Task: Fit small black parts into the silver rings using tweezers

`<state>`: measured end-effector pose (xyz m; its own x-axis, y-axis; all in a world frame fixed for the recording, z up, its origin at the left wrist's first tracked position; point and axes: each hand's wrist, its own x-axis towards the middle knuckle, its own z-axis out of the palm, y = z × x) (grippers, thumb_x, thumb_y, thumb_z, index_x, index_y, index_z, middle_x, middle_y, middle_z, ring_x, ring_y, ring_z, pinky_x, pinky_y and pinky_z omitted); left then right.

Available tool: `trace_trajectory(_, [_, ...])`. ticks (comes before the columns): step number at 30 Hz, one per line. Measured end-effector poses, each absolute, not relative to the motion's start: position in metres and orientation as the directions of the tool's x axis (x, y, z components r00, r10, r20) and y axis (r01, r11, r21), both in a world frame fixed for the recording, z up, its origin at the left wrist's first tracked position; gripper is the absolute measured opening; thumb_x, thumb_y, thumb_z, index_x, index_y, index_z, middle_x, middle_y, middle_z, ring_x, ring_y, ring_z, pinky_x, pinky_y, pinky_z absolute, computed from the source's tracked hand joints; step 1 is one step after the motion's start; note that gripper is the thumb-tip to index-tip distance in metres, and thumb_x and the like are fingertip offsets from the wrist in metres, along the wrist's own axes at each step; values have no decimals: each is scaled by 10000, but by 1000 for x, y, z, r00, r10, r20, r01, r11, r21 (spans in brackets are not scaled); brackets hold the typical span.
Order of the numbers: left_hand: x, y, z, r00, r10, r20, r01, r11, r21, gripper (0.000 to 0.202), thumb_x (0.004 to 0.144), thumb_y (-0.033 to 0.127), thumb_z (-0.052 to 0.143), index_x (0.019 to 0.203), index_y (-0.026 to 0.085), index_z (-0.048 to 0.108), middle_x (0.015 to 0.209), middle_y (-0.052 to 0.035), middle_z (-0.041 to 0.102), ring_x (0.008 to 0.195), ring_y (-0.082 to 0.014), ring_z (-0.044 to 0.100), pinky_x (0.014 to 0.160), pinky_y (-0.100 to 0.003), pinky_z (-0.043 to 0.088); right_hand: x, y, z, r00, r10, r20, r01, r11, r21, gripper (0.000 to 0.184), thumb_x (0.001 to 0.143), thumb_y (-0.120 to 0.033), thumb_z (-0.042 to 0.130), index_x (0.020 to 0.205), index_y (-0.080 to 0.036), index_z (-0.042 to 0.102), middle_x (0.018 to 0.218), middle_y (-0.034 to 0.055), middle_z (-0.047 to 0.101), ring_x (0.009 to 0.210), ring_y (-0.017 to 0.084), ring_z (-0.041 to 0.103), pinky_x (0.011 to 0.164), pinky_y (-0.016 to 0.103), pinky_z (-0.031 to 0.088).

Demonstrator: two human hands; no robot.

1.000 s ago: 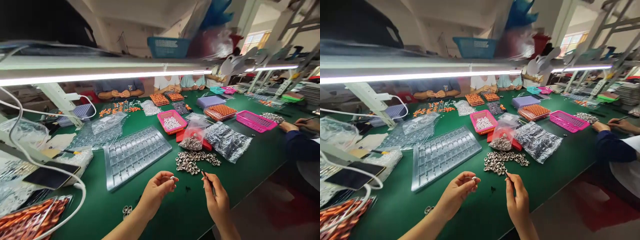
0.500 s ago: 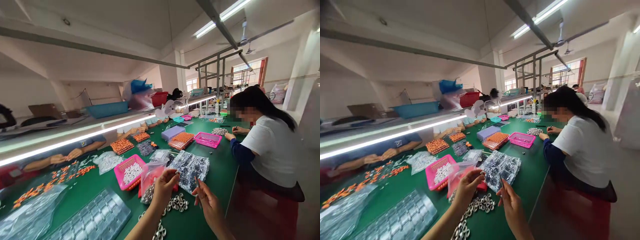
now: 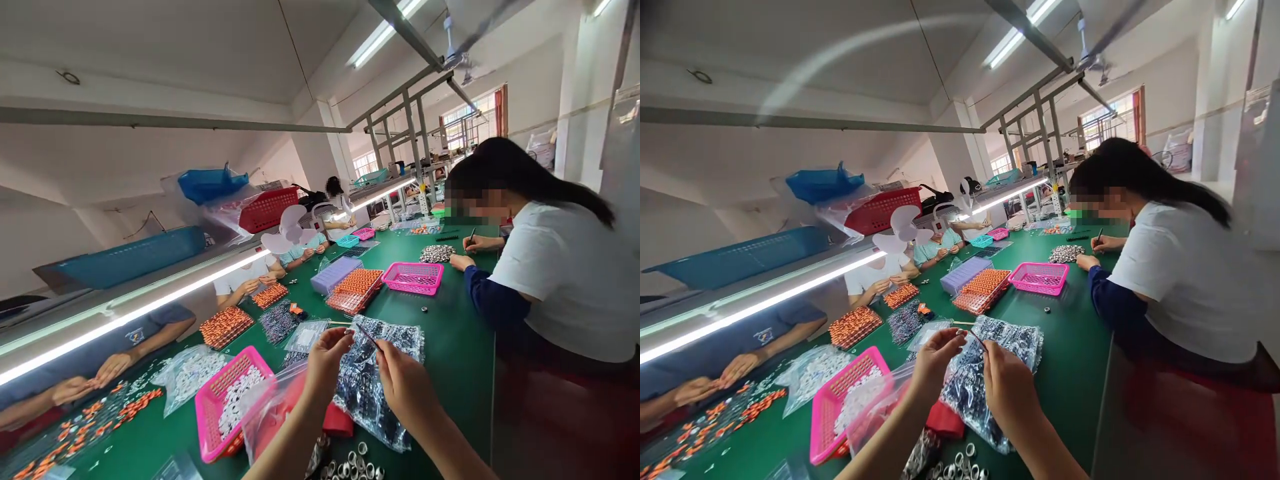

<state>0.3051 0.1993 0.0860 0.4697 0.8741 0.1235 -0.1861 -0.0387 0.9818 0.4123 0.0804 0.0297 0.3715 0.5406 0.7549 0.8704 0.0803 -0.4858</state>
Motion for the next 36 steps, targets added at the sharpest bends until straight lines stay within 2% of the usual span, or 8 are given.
trace_trajectory(3, [307,203,82,487,870,76,-192,21,981,464,559,376,931,892,130,723,904,-99,764,767,-186,697,742,-291,515,410,83,28,360,543,759,883,63,-465,264,989,-187,386,1088,-159,629,797,87,758,631,236,737,538,302,540])
trace_trajectory(7, [307,205,79,508,860,43,-215,78,974,544,568,373,941,1004,124,730,951,-111,761,791,-175,698,753,-273,523,409,80,31,357,443,823,891,105,-443,279,1013,-203,382,1211,-140,569,900,107,765,730,208,748,640,295,573])
trace_trajectory(9, [306,207,77,516,856,36,-227,96,969,550,565,362,948,1013,125,736,957,-107,761,802,-170,696,763,-269,526,409,80,32,330,413,849,908,106,-405,279,1020,-205,378,1218,-141,563,911,108,766,742,196,748,656,285,573])
trace_trajectory(13, [304,211,73,520,854,25,-250,124,960,524,553,358,957,970,124,742,939,-95,758,792,-160,692,781,-272,531,408,85,29,294,454,841,936,41,-349,272,1016,-196,369,1132,-155,611,833,79,767,645,198,733,580,284,541])
trace_trajectory(25, [303,216,65,490,871,-30,-238,167,957,492,557,332,949,950,133,730,875,-57,722,739,-128,659,731,-241,520,406,90,16,347,524,778,899,49,-435,324,1027,-248,370,1204,-167,628,908,110,761,773,197,725,739,308,529])
trace_trajectory(31, [300,205,69,497,867,-28,-205,149,967,537,527,399,954,942,149,723,859,-41,719,728,-113,642,733,-225,515,415,79,30,335,488,806,898,93,-430,281,1029,-234,372,1153,-167,616,799,67,737,663,177,687,708,306,529])
trace_trajectory(34, [284,179,78,524,851,-30,-161,133,978,523,524,414,955,925,157,740,839,-48,737,733,-138,652,708,-231,514,404,57,35,319,461,828,890,156,-429,264,1026,-221,372,1198,-185,568,833,61,730,715,182,691,712,305,557])
trace_trajectory(36, [262,154,80,557,830,-38,-117,124,985,470,548,397,952,903,156,762,831,-66,751,753,-174,669,693,-248,519,383,38,25,329,502,800,830,251,-498,260,1010,-206,405,1214,-218,565,867,64,720,767,186,701,710,285,576])
